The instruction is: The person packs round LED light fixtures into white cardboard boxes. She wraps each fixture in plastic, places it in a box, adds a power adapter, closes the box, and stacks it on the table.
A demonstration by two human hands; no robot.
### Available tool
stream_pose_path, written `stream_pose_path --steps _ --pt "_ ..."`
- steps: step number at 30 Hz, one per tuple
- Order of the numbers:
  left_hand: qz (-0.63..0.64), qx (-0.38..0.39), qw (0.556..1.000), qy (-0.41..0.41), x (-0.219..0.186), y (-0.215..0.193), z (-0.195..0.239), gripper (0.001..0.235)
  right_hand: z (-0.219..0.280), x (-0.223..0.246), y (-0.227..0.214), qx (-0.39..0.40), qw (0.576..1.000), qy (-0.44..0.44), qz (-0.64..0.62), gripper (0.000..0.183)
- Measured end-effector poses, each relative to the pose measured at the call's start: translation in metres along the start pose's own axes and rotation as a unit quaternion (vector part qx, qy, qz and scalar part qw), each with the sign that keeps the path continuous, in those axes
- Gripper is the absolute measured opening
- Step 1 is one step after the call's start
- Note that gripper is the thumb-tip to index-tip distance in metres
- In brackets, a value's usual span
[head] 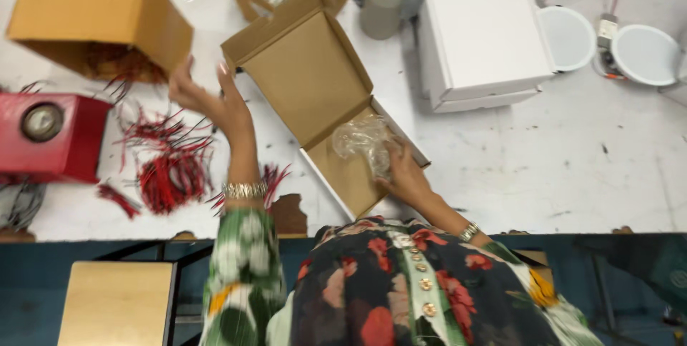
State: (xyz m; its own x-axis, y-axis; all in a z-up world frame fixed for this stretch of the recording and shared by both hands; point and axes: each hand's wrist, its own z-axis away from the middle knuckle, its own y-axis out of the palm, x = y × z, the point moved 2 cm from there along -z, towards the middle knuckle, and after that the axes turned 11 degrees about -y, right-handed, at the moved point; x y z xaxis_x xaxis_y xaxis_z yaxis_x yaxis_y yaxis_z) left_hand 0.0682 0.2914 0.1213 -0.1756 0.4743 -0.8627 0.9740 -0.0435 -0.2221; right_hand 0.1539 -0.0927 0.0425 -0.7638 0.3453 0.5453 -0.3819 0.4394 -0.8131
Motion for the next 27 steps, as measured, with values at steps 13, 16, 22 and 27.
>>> stream_pose_path --steps 13,16,22,27 --pt "-0.072 0.479 0.874 0.044 -0.083 -0.021 0.214 0.053 -0.006 -0.050 -0.024 0.017 0.675 0.228 -0.702 0.021" --pt "0.087 0.456 0.864 -0.195 -0.068 -0.019 0.211 0.038 -0.002 -0.053 -0.050 0.040 0.715 0.193 -0.670 0.017" --pt "0.263 0.358 0.824 -0.351 -0.096 0.024 0.217 0.030 0.003 -0.057 -0.075 0.046 0.828 0.168 -0.533 0.017" --pt "0.167 0.375 0.845 -0.341 -0.116 0.032 0.218 0.029 0.024 -0.082 -0.120 -0.016 0.919 0.102 -0.380 0.022"
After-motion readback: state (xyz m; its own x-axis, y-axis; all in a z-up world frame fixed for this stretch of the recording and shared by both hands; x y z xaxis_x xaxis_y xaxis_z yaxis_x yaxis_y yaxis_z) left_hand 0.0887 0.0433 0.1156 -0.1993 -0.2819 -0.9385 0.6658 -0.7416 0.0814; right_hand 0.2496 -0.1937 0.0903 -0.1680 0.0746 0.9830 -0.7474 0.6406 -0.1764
